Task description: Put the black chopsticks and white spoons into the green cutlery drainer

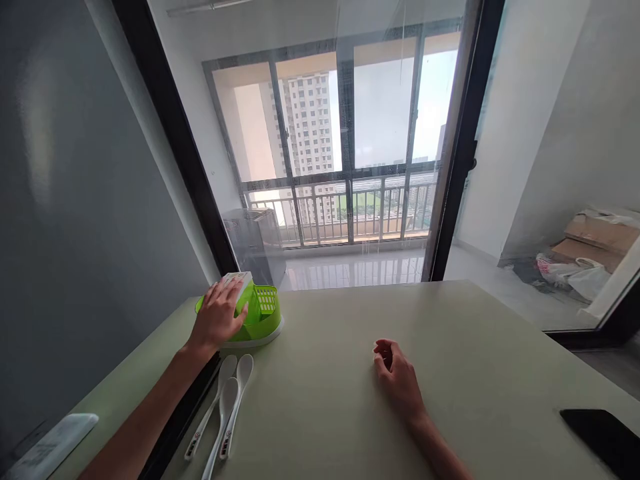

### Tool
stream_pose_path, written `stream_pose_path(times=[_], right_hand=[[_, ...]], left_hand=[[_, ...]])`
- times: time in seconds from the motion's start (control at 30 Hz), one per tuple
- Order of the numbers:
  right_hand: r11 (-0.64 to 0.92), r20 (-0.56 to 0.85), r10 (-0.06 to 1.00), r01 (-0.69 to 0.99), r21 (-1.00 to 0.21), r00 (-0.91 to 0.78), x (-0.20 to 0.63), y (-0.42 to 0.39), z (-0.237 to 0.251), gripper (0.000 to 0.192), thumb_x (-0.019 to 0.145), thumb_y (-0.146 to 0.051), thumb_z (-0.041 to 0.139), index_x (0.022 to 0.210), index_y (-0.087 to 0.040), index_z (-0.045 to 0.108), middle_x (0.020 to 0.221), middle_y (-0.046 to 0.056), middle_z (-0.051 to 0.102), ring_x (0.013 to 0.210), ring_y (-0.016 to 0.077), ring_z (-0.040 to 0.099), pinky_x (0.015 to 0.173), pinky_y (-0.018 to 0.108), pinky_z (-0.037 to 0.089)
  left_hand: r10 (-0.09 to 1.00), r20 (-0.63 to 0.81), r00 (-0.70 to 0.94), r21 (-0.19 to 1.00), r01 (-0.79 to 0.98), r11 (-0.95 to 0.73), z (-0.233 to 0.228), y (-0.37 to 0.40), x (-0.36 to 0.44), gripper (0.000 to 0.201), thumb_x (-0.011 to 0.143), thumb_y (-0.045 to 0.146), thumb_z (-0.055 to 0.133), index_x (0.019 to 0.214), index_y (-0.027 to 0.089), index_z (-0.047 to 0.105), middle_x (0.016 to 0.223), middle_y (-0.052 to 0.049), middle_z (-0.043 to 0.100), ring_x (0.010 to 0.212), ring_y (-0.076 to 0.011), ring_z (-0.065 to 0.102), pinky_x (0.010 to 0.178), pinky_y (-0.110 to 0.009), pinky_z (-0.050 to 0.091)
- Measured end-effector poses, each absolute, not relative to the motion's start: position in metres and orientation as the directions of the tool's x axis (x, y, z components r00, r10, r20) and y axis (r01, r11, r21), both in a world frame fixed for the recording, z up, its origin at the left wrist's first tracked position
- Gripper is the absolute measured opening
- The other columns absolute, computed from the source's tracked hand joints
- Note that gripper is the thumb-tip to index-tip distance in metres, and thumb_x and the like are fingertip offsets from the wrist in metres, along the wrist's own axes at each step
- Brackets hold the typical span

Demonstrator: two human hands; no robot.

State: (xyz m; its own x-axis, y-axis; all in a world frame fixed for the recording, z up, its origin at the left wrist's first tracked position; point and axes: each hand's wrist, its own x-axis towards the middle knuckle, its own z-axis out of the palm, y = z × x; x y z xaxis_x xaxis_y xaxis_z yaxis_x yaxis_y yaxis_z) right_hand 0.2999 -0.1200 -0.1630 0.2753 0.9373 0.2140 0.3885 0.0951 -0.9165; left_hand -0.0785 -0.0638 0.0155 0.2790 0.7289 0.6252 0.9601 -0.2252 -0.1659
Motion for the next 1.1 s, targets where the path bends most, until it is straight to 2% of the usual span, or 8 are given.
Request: stream_pose_path(times=[0.1,0.23,0.33,0.4,0.57,0.73,0.9,1.1], right_hand=[[0.096,0.214,0.940,0.396,-0.913,0.267,0.300,-0.120,-0.164,0.037,0.083,-0.046,0.051,0.107,-0.021,0.063,0.106,0.009,0.076,0.099,0.0252,0.073,0.086,0.036,0.055],[0.107,0.227,0.936,0.399,-0.911,0.268,0.300,-0.120,-0.166,0.034,0.084,-0.044,0.052,0.106,-0.021,0.063,0.106,0.009,0.076,0.099,0.0252,0.073,0.086,0.036,0.056],[0.129,0.248,0.936,0.414,-0.901,0.249,0.301,-0.120,-0.166,0.032,0.087,-0.043,0.051,0.107,-0.021,0.063,0.106,0.009,0.076,0.098,0.0252,0.073,0.085,0.036,0.056],[0.139,0.260,0.937,0.433,-0.890,0.232,0.301,-0.119,-0.166,0.031,0.089,-0.042,0.050,0.106,-0.021,0.063,0.106,0.009,0.076,0.098,0.0252,0.073,0.086,0.037,0.056],[0.210,0.302,0.948,0.520,-0.828,0.097,0.300,-0.121,-0.165,0.027,0.090,-0.038,0.050,0.104,-0.022,0.067,0.105,0.007,0.074,0.094,0.0235,0.072,0.086,0.036,0.057],[0.377,0.388,0.914,0.601,-0.705,-0.117,0.291,-0.128,-0.166,0.037,0.089,-0.031,0.057,0.124,-0.024,0.067,0.128,0.008,0.069,0.118,0.0252,0.065,0.103,0.040,0.053],[0.472,0.406,0.877,0.610,-0.636,-0.256,0.282,-0.130,-0.176,0.046,0.095,-0.033,0.055,0.139,-0.023,0.061,0.148,0.009,0.060,0.145,0.0284,0.045,0.121,0.049,0.039],[0.476,0.364,0.879,0.599,-0.644,-0.307,0.280,-0.131,-0.178,0.049,0.099,-0.031,0.051,0.146,-0.022,0.057,0.155,0.008,0.053,0.148,0.0275,0.043,0.123,0.051,0.037]], left_hand=[[0.696,0.639,0.328,-0.084,0.929,-0.360,-0.005,-0.088,-0.035,0.054,0.095,0.025,0.052,0.148,0.017,0.048,0.154,-0.012,0.053,0.157,-0.0324,0.022,0.126,-0.059,0.026],[0.735,0.475,0.483,0.098,0.802,-0.590,-0.056,-0.119,0.029,0.058,0.097,0.034,0.055,0.152,0.022,0.040,0.165,-0.010,0.037,0.159,-0.0307,0.007,0.127,-0.058,0.026],[0.778,0.344,0.526,0.253,0.746,-0.616,-0.095,-0.129,0.064,0.064,0.097,0.045,0.058,0.154,0.023,0.037,0.168,-0.013,0.030,0.159,-0.0320,0.007,0.126,-0.060,0.026],[0.778,0.269,0.568,0.305,0.716,-0.628,-0.115,-0.131,0.078,0.069,0.098,0.048,0.056,0.157,0.022,0.032,0.169,-0.015,0.025,0.158,-0.0316,0.011,0.126,-0.059,0.027],[0.766,0.164,0.621,0.334,0.696,-0.636,-0.140,-0.136,0.089,0.071,0.099,0.046,0.052,0.159,0.018,0.027,0.168,-0.016,0.026,0.157,-0.0289,0.018,0.128,-0.053,0.028],[0.789,0.165,0.591,0.327,0.722,-0.609,-0.144,-0.142,0.087,0.062,0.101,0.039,0.047,0.157,0.017,0.033,0.165,-0.014,0.036,0.156,-0.0273,0.023,0.128,-0.050,0.030],[0.767,0.201,0.609,0.321,0.699,-0.639,-0.143,-0.145,0.086,0.055,0.100,0.032,0.047,0.153,0.019,0.040,0.166,-0.011,0.035,0.155,-0.0270,0.025,0.127,-0.051,0.030],[0.766,0.214,0.606,0.335,0.691,-0.641,-0.143,-0.145,0.086,0.057,0.098,0.030,0.050,0.153,0.021,0.040,0.166,-0.010,0.036,0.155,-0.0268,0.026,0.127,-0.051,0.031]])
